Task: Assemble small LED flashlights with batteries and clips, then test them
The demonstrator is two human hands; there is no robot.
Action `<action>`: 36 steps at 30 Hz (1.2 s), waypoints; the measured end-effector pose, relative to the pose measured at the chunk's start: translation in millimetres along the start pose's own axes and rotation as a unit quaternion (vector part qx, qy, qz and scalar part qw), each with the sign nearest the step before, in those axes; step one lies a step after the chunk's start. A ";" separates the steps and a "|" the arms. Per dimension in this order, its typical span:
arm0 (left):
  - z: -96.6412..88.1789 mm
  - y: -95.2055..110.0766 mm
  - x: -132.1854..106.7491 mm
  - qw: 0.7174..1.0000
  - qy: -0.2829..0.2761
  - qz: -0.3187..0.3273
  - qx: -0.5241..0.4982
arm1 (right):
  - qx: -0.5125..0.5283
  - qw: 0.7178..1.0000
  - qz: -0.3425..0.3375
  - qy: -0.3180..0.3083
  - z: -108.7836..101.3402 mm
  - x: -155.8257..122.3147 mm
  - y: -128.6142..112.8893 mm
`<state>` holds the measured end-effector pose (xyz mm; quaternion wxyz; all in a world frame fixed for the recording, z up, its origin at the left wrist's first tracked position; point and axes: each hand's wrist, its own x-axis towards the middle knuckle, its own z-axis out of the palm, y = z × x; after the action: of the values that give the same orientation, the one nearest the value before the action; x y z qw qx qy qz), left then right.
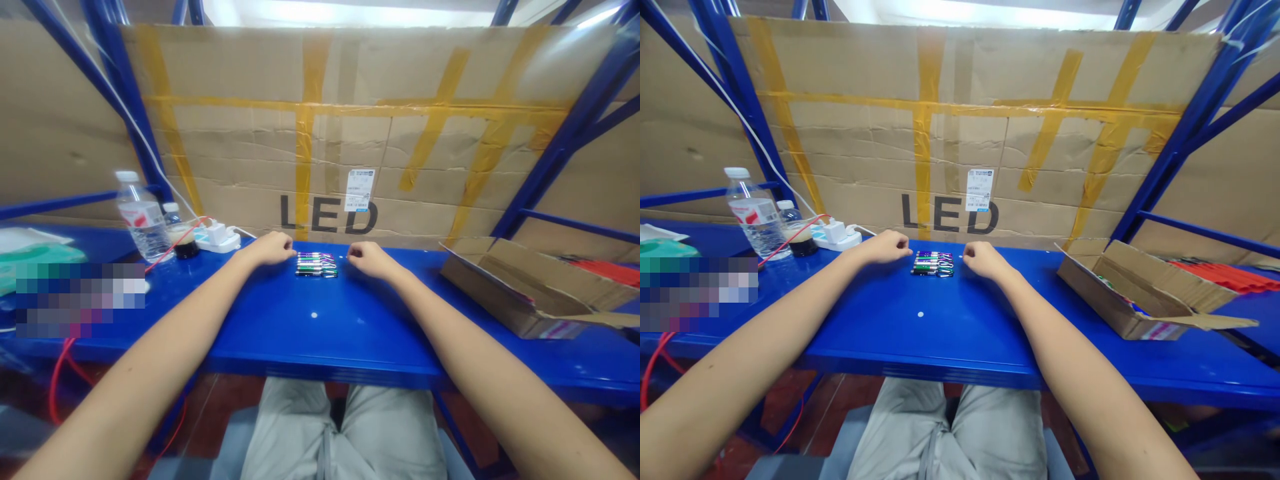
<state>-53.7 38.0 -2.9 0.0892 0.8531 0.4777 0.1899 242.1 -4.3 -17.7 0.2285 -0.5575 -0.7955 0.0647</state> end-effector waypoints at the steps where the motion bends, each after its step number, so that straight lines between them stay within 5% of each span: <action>1: -0.2 -6.3 0.4 0.999 0.005 -0.029 0.024 | -0.014 0.999 0.029 -0.020 -1.0 0.4 4.7; 5: 5.8 -20.8 -0.2 0.989 -0.050 -0.108 0.090 | -0.056 0.992 0.074 -0.087 -1.5 0.1 10.7; 18: 15.1 1.5 -2.3 0.979 -0.096 -0.082 0.159 | -0.094 0.984 0.057 -0.139 -3.0 -8.7 -18.8; 36: 12.7 18.9 -7.5 0.969 -0.120 -0.068 0.207 | -0.105 0.981 0.061 -0.150 -4.9 -11.5 -22.8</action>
<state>-37.2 22.1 -9.9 -0.0202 0.8351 0.5493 -0.0232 227.8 -24.0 -8.5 0.0425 -0.6097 -0.7877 0.0770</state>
